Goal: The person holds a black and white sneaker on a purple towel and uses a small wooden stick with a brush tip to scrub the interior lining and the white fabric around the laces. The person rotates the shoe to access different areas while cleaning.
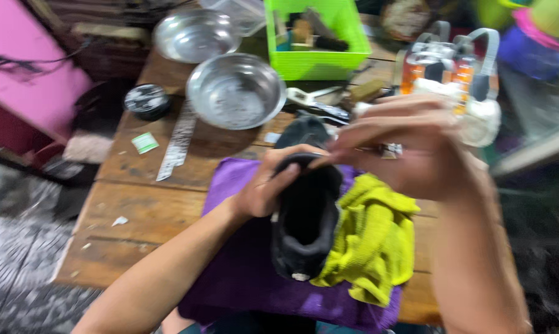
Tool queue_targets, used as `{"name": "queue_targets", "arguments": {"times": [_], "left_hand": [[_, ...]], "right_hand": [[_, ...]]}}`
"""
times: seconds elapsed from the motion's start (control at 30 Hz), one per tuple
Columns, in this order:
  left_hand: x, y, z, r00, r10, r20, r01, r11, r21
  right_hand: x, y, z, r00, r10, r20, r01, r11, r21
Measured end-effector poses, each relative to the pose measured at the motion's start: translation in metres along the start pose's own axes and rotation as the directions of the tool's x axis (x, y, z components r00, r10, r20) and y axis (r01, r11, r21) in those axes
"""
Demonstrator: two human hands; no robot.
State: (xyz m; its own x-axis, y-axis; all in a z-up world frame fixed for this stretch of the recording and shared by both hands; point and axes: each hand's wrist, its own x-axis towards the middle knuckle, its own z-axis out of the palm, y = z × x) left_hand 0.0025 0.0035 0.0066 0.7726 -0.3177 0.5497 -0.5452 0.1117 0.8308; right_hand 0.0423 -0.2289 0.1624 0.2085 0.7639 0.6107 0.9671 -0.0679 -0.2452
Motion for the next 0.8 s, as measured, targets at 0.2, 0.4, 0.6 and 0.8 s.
{"name": "queue_targets", "arguments": {"times": [0.2, 0.4, 0.6, 0.8], "left_hand": [[0.0, 0.006, -0.001, 1.0, 0.017, 0.016, -0.017, 0.999, -0.035], [-0.001, 0.008, -0.001, 1.0, 0.005, 0.015, -0.004, 0.992, -0.129], [-0.002, 0.007, -0.002, 0.999, -0.035, 0.04, 0.041, 0.986, -0.163], [0.0, 0.01, -0.003, 0.999, -0.007, 0.038, 0.013, 0.989, -0.148]], "right_hand": [[0.004, 0.0, 0.005, 0.997, 0.071, 0.027, -0.071, 0.998, 0.001], [-0.001, -0.005, -0.018, 0.97, 0.239, 0.041, -0.231, 0.962, -0.147], [-0.034, 0.027, -0.033, 0.987, 0.144, 0.07, -0.129, 0.974, -0.184], [-0.002, 0.004, -0.012, 0.986, 0.156, 0.057, -0.145, 0.976, -0.16]]}}
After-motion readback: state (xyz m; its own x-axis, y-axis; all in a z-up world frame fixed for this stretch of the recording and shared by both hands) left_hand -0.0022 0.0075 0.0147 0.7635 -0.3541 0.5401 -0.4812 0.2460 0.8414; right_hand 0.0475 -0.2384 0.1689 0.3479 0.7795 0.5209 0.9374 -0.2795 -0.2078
